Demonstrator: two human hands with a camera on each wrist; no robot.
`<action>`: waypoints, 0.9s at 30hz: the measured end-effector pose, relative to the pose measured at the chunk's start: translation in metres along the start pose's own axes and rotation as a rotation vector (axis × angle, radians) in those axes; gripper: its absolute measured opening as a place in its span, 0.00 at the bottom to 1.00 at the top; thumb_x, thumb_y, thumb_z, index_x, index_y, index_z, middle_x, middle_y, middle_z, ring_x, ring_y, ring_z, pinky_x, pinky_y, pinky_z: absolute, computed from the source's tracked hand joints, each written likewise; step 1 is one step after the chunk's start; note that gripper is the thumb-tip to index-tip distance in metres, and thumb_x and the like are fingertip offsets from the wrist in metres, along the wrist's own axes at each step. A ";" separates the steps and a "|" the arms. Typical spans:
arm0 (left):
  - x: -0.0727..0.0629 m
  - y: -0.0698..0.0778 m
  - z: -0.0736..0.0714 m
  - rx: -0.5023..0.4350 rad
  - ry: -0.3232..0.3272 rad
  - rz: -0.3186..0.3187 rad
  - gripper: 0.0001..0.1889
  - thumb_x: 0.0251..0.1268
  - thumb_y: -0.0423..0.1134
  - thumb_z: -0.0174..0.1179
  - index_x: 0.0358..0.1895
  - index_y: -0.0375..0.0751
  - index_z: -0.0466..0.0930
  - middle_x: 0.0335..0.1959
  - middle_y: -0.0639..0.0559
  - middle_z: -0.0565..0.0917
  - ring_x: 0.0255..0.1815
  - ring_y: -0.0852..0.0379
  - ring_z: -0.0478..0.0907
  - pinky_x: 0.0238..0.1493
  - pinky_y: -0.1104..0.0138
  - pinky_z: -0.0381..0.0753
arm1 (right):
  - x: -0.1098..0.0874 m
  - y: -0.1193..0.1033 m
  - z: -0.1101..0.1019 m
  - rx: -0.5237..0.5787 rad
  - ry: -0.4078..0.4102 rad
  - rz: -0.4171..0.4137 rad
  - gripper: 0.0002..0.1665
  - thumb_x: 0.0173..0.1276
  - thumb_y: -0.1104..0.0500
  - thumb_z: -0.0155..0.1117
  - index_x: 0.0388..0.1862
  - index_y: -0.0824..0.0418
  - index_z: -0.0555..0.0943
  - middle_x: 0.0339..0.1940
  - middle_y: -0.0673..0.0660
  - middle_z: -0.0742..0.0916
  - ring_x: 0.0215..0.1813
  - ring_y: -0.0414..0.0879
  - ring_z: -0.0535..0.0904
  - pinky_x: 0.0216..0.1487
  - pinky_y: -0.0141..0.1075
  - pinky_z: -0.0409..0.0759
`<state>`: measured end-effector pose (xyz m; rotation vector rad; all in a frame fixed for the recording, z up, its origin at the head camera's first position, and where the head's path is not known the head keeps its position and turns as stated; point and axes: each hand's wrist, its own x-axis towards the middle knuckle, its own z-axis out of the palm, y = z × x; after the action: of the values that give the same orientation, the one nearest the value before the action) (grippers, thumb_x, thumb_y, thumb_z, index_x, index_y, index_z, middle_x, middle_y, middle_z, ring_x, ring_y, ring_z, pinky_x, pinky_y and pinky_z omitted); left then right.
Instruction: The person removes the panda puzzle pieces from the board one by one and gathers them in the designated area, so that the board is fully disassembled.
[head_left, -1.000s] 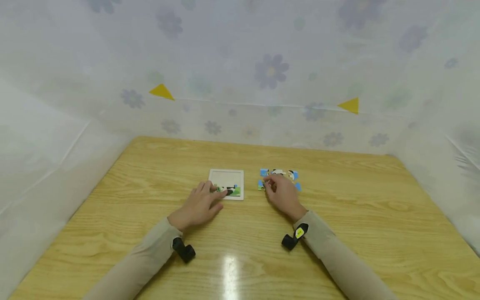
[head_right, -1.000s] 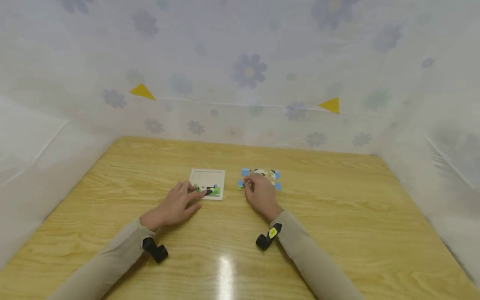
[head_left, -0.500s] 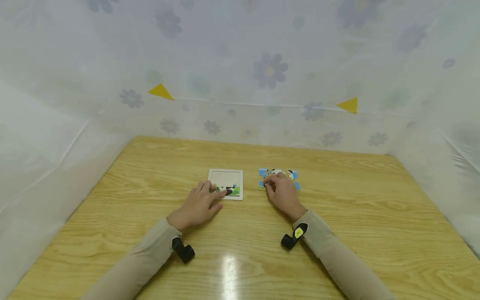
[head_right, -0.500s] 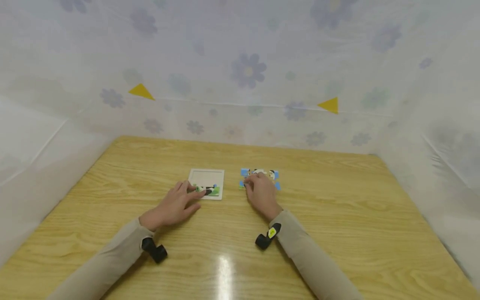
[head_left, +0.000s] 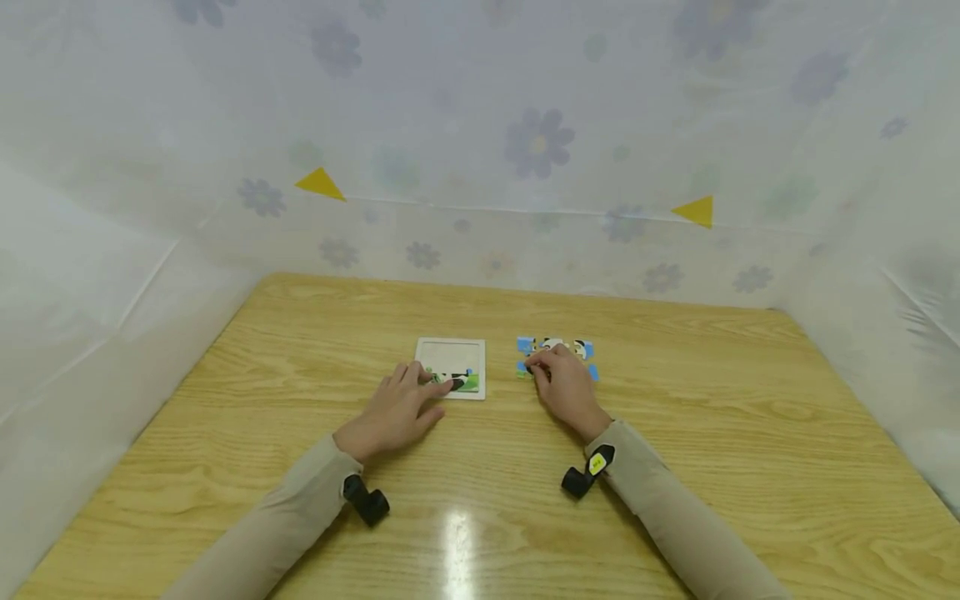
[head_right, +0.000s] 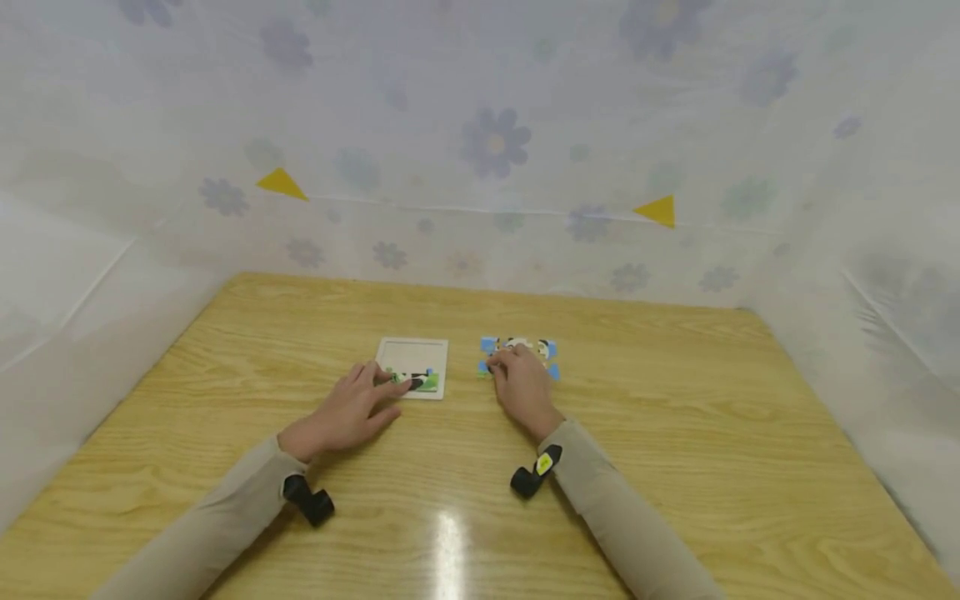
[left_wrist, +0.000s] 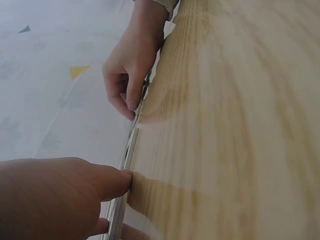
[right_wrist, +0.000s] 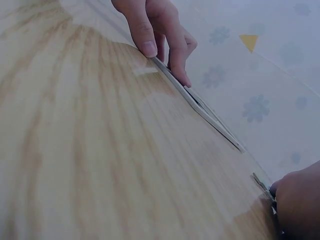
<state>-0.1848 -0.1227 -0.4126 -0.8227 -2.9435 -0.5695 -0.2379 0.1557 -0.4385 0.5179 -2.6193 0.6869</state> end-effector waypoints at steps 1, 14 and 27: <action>0.000 0.000 0.000 0.001 0.005 0.004 0.22 0.68 0.44 0.58 0.64 0.45 0.75 0.52 0.39 0.72 0.51 0.46 0.67 0.41 0.59 0.67 | 0.000 0.001 0.000 0.001 0.006 -0.003 0.06 0.66 0.64 0.64 0.37 0.58 0.87 0.31 0.57 0.80 0.29 0.47 0.74 0.28 0.38 0.74; -0.001 0.000 -0.001 -0.013 0.002 -0.001 0.22 0.68 0.44 0.58 0.65 0.45 0.75 0.52 0.40 0.72 0.52 0.46 0.66 0.42 0.58 0.67 | 0.005 -0.011 0.016 0.082 0.055 -0.203 0.05 0.65 0.59 0.65 0.36 0.58 0.84 0.26 0.52 0.75 0.25 0.41 0.66 0.26 0.32 0.67; 0.001 0.000 0.000 0.000 0.006 -0.001 0.22 0.68 0.43 0.59 0.64 0.45 0.75 0.51 0.40 0.72 0.49 0.46 0.66 0.40 0.60 0.67 | 0.013 -0.041 0.028 0.154 -0.174 -0.187 0.26 0.61 0.45 0.68 0.52 0.60 0.82 0.27 0.49 0.74 0.29 0.40 0.65 0.30 0.32 0.66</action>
<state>-0.1859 -0.1225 -0.4130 -0.8178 -2.9386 -0.5706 -0.2386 0.1049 -0.4394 0.8928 -2.6432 0.8190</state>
